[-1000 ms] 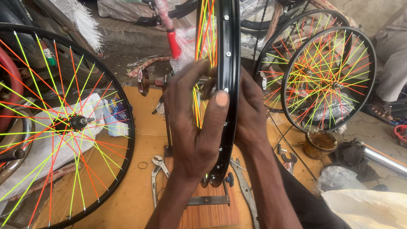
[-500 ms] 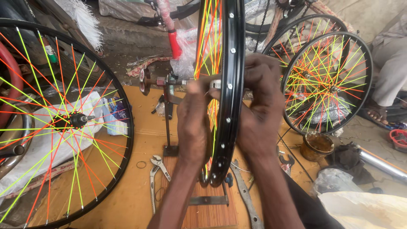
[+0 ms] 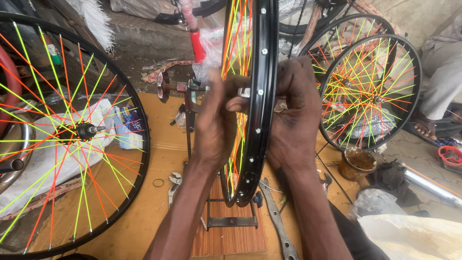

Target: The person is working on a bicycle wheel mounted on a truing stand. They repeatedly rotate the wheel and use their fingers to adjust the spokes and rim, checking for alignment and wobble.

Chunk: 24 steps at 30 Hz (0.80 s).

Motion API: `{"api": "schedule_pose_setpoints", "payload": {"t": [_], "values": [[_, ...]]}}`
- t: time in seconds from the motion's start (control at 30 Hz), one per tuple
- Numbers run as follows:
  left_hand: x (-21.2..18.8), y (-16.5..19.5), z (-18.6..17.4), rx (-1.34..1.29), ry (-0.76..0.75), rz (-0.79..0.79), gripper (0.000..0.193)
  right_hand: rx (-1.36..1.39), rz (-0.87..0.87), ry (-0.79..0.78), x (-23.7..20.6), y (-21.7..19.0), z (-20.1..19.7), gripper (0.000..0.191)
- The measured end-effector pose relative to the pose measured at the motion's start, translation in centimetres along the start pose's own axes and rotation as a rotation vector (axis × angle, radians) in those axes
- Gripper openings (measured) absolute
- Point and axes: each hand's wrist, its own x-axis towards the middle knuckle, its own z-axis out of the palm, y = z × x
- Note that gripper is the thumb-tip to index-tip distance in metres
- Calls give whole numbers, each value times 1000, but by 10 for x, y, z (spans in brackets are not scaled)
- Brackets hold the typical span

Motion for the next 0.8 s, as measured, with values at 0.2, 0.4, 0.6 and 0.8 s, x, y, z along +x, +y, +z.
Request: {"api": "schedule_pose_setpoints", "payload": {"t": [0.2, 0.4, 0.6, 0.8], "values": [[-1, -4, 7, 6, -7, -32, 67, 314, -22, -376, 0, 14, -27, 46], [-13, -13, 10, 220, 103, 124, 69, 379, 93, -469, 6, 17, -29, 43], [-94, -4, 14, 841, 146, 461, 60, 441, 107, -489, 16, 29, -21, 39], [-99, -9, 19, 1165, 73, 593, 66, 557, 53, -245, 1, 44, -8, 21]]}}
